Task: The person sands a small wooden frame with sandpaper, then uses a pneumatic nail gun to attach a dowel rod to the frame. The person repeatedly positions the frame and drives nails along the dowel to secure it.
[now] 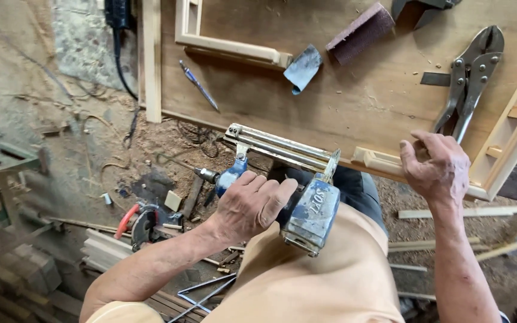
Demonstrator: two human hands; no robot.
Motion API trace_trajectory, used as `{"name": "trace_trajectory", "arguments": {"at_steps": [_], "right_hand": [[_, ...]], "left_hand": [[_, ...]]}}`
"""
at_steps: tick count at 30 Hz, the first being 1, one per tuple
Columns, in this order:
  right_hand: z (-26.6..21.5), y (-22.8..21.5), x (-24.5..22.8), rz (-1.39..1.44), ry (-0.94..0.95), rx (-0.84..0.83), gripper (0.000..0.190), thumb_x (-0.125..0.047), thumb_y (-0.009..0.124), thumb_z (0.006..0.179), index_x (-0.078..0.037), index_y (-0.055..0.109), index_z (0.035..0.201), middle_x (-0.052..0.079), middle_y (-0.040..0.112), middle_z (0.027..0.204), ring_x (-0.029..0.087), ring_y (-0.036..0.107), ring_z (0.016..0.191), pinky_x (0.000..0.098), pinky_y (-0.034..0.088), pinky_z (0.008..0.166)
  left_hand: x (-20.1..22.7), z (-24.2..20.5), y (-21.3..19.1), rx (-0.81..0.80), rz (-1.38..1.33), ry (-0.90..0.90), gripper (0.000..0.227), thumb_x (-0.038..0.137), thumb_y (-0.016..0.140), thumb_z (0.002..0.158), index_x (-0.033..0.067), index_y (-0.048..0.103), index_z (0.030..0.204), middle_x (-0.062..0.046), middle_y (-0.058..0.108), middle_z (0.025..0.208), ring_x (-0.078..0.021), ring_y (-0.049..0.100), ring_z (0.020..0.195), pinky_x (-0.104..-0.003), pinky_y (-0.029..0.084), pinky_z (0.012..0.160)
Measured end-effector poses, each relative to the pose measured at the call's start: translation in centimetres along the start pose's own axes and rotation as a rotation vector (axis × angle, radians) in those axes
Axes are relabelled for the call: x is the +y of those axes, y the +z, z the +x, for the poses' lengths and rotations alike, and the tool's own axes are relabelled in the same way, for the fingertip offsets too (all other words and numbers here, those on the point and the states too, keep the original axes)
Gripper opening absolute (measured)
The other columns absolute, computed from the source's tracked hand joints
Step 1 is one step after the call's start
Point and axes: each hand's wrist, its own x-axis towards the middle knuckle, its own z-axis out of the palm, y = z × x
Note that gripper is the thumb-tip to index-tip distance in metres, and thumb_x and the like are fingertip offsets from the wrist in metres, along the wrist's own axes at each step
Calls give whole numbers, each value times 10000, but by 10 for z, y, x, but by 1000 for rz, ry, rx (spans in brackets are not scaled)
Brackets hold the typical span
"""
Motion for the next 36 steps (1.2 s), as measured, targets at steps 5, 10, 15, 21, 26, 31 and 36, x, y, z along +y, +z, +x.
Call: {"name": "trace_trajectory", "arguments": {"at_steps": [5,10,15,21,26,31,36], "right_hand": [[6,-3,-14,-11,-11,64,213,-154,749,1003,-10,803,1151,156,776,1004,284,700,877,400,571,803],[6,4,-12,41,-25,87,177,-72,786,1009,28,793,1155,163,744,974,298,672,854,397,530,781],[9,7,-14,26,-35,83,166,-45,766,1023,42,785,1162,177,749,1001,306,672,860,398,528,782],[10,-9,-21,118,69,239,163,12,719,1025,75,794,1156,217,776,1058,327,728,919,405,556,812],[5,-8,-9,214,99,419,161,14,669,1084,84,749,1203,178,781,954,269,741,817,387,583,759],[2,-1,7,271,167,502,168,-3,656,1094,40,740,1233,148,768,926,284,724,779,410,578,754],[13,-3,7,412,181,610,222,-33,579,1110,91,721,1226,182,757,902,292,716,724,403,589,648]], "left_hand": [[-48,-2,14,63,-29,18,92,118,500,1054,64,520,1125,6,472,658,-149,405,550,-317,327,570],[-85,-2,0,110,-2,119,84,61,451,1060,89,473,1137,-10,393,699,-172,351,571,-334,327,577],[-102,-2,-7,148,-85,151,111,46,466,1045,100,474,1142,-51,521,777,-194,397,590,-342,374,614],[-109,20,11,-182,-274,48,75,34,506,905,91,555,904,-19,498,579,-231,477,456,-383,347,495],[-124,96,8,-663,-880,-137,464,62,667,664,177,653,1113,-32,758,847,-322,738,707,-423,521,590],[-91,191,44,-921,-633,-55,246,189,668,700,152,595,932,-96,746,849,-430,686,844,-545,507,662],[-56,251,71,-1157,-570,-66,297,163,684,689,148,677,985,-81,779,940,-364,751,974,-514,589,829]]}}
